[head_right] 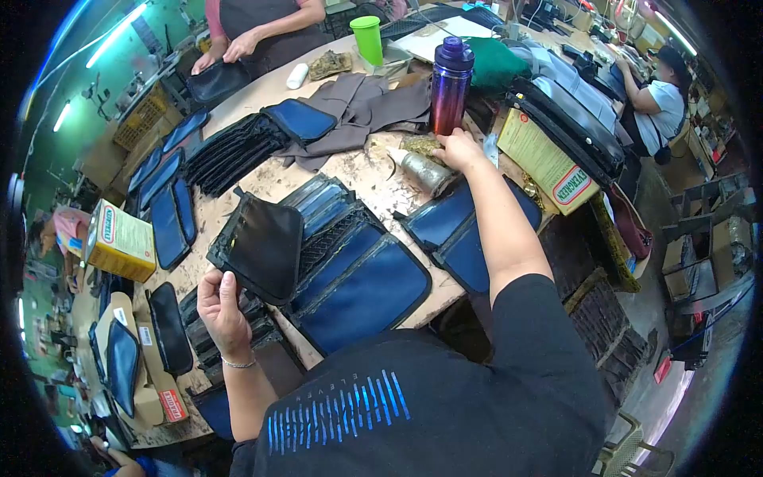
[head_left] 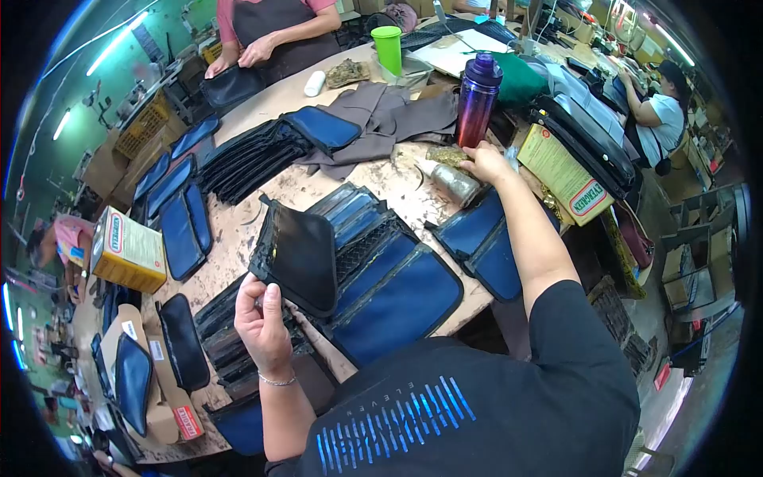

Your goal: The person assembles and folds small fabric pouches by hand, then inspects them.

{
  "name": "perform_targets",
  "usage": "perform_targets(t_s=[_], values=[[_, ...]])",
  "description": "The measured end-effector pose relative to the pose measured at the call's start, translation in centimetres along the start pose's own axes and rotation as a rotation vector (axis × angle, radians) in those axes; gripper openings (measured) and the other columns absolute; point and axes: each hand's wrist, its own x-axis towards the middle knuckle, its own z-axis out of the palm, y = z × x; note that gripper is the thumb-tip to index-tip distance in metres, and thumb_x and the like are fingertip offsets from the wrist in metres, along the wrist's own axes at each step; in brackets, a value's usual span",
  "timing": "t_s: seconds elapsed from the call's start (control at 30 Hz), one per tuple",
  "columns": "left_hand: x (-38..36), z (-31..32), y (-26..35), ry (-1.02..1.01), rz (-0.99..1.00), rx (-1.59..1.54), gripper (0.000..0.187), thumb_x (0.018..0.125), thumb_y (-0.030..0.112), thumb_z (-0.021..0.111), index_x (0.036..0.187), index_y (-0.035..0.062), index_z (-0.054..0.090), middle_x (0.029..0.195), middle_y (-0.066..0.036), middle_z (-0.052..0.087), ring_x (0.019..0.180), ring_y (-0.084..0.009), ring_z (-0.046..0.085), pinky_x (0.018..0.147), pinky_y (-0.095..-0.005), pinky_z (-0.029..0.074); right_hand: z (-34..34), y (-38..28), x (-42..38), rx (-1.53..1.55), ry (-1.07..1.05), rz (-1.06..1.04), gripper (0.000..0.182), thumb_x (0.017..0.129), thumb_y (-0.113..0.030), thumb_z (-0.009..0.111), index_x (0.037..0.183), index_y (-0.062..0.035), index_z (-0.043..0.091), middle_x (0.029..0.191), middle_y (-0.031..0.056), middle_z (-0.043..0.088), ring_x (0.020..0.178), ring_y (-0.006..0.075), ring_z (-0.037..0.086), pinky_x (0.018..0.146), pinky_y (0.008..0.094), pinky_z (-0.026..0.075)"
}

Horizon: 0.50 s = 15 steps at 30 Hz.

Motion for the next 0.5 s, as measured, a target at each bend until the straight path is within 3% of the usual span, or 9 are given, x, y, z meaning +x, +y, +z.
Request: perform_targets(t_s=[0.07,0.13,0.17,0.23,0.3,0.37,0.4,0.43,0.5], values=[[0.1,-0.3,-0.1,-0.017,0.001,-0.006,0.004,0.084,-0.002,0.052,0.083,0.0007,0.049,0.099,0.0,0.047,0.066,-0.0018,0.032,0.061,-0.0149,0.03,1.0,0.2,0.2,0.009,0.02,-0.009,0.035,0.073,-0.032,0.064,0.104,-0.0148,0.062,0.107,0.0151,0.052,0.099,0.0325,0.05,0.086,0.0423,0.042],[0.2,-0.5,-0.6,0.012,0.006,0.023,0.003,0.084,-0.001,0.052,0.084,0.0002,0.05,0.096,0.0,0.048,0.064,-0.0012,0.031,0.059,-0.0149,0.029,1.3,0.2,-0.5,0.066,0.192,-0.146,0.022,0.069,-0.026,0.067,0.086,-0.0124,0.067,0.096,0.0084,0.054,0.092,0.0289,0.051,0.081,0.04,0.045],[0.2,-0.4,-0.4,0.023,0.001,0.033,0.003,0.084,-0.001,0.052,0.084,0.0002,0.05,0.096,0.0,0.048,0.064,-0.0012,0.031,0.059,-0.0149,0.029,1.4,0.1,-0.8,0.073,0.184,-0.158,0.022,0.069,-0.026,0.067,0.086,-0.0124,0.067,0.096,0.0084,0.054,0.092,0.0289,0.051,0.081,0.04,0.045],[0.5,0.0,0.0,0.031,-0.013,0.017,0.003,0.083,-0.001,0.053,0.085,-0.0003,0.051,0.094,0.0,0.048,0.064,-0.0015,0.032,0.06,-0.0149,0.03,1.4,-0.4,-0.7,0.03,0.337,-0.189,0.011,0.064,-0.019,0.069,0.07,-0.01,0.066,0.086,0.0048,0.053,0.086,0.0257,0.052,0.078,0.037,0.046],[0.6,0.4,0.6,0.026,-0.003,0.028,0.002,0.083,0.0,0.054,0.084,0.0003,0.052,0.084,0.001,0.049,0.067,-0.0024,0.036,0.068,-0.0166,0.035,1.2,-0.3,0.0,-0.006,0.425,-0.282,0.01,0.061,-0.015,0.069,0.064,-0.0077,0.063,0.083,0.0058,0.054,0.085,0.025,0.053,0.074,0.0358,0.046],[0.9,0.3,0.4,0.012,0.072,0.141,0.004,0.083,0.001,0.055,0.08,0.0013,0.052,0.074,0.002,0.048,0.067,-0.002,0.038,0.076,-0.0196,0.036,1.1,0.4,0.6,0.08,0.496,-0.385,0.016,0.058,-0.014,0.069,0.067,-0.0053,0.061,0.08,0.0075,0.054,0.079,0.0261,0.052,0.068,0.0336,0.045],[1.0,0.2,0.6,0.0,0.105,0.203,0.002,0.083,0.002,0.055,0.082,0.0014,0.053,0.069,0.005,0.045,0.065,-0.0012,0.038,0.07,-0.0179,0.036,1.6,1.2,1.0,0.204,0.453,-0.29,0.021,0.06,-0.016,0.071,0.073,-0.0052,0.059,0.079,0.0068,0.054,0.076,0.0242,0.052,0.067,0.0329,0.044],[0.8,0.9,1.3,0.025,-0.035,0.017,0.004,0.084,0.004,0.053,0.08,0.0032,0.052,0.068,0.006,0.041,0.061,-0.0015,0.035,0.061,-0.0147,0.03,1.9,1.9,1.4,0.316,0.401,-0.185,0.026,0.063,-0.018,0.072,0.079,-0.0051,0.057,0.077,0.006,0.054,0.073,0.0223,0.052,0.067,0.0321,0.044],[0.7,1.0,1.4,0.035,-0.056,-0.016,0.003,0.085,0.002,0.053,0.082,0.0033,0.052,0.064,0.008,0.038,0.057,-0.0001,0.031,0.057,-0.0138,0.028,2.7,2.1,2.0,0.921,0.544,0.114,0.034,0.07,-0.025,0.071,0.091,-0.0066,0.052,0.08,0.0028,0.054,0.07,0.0165,0.051,0.067,0.029,0.042]])
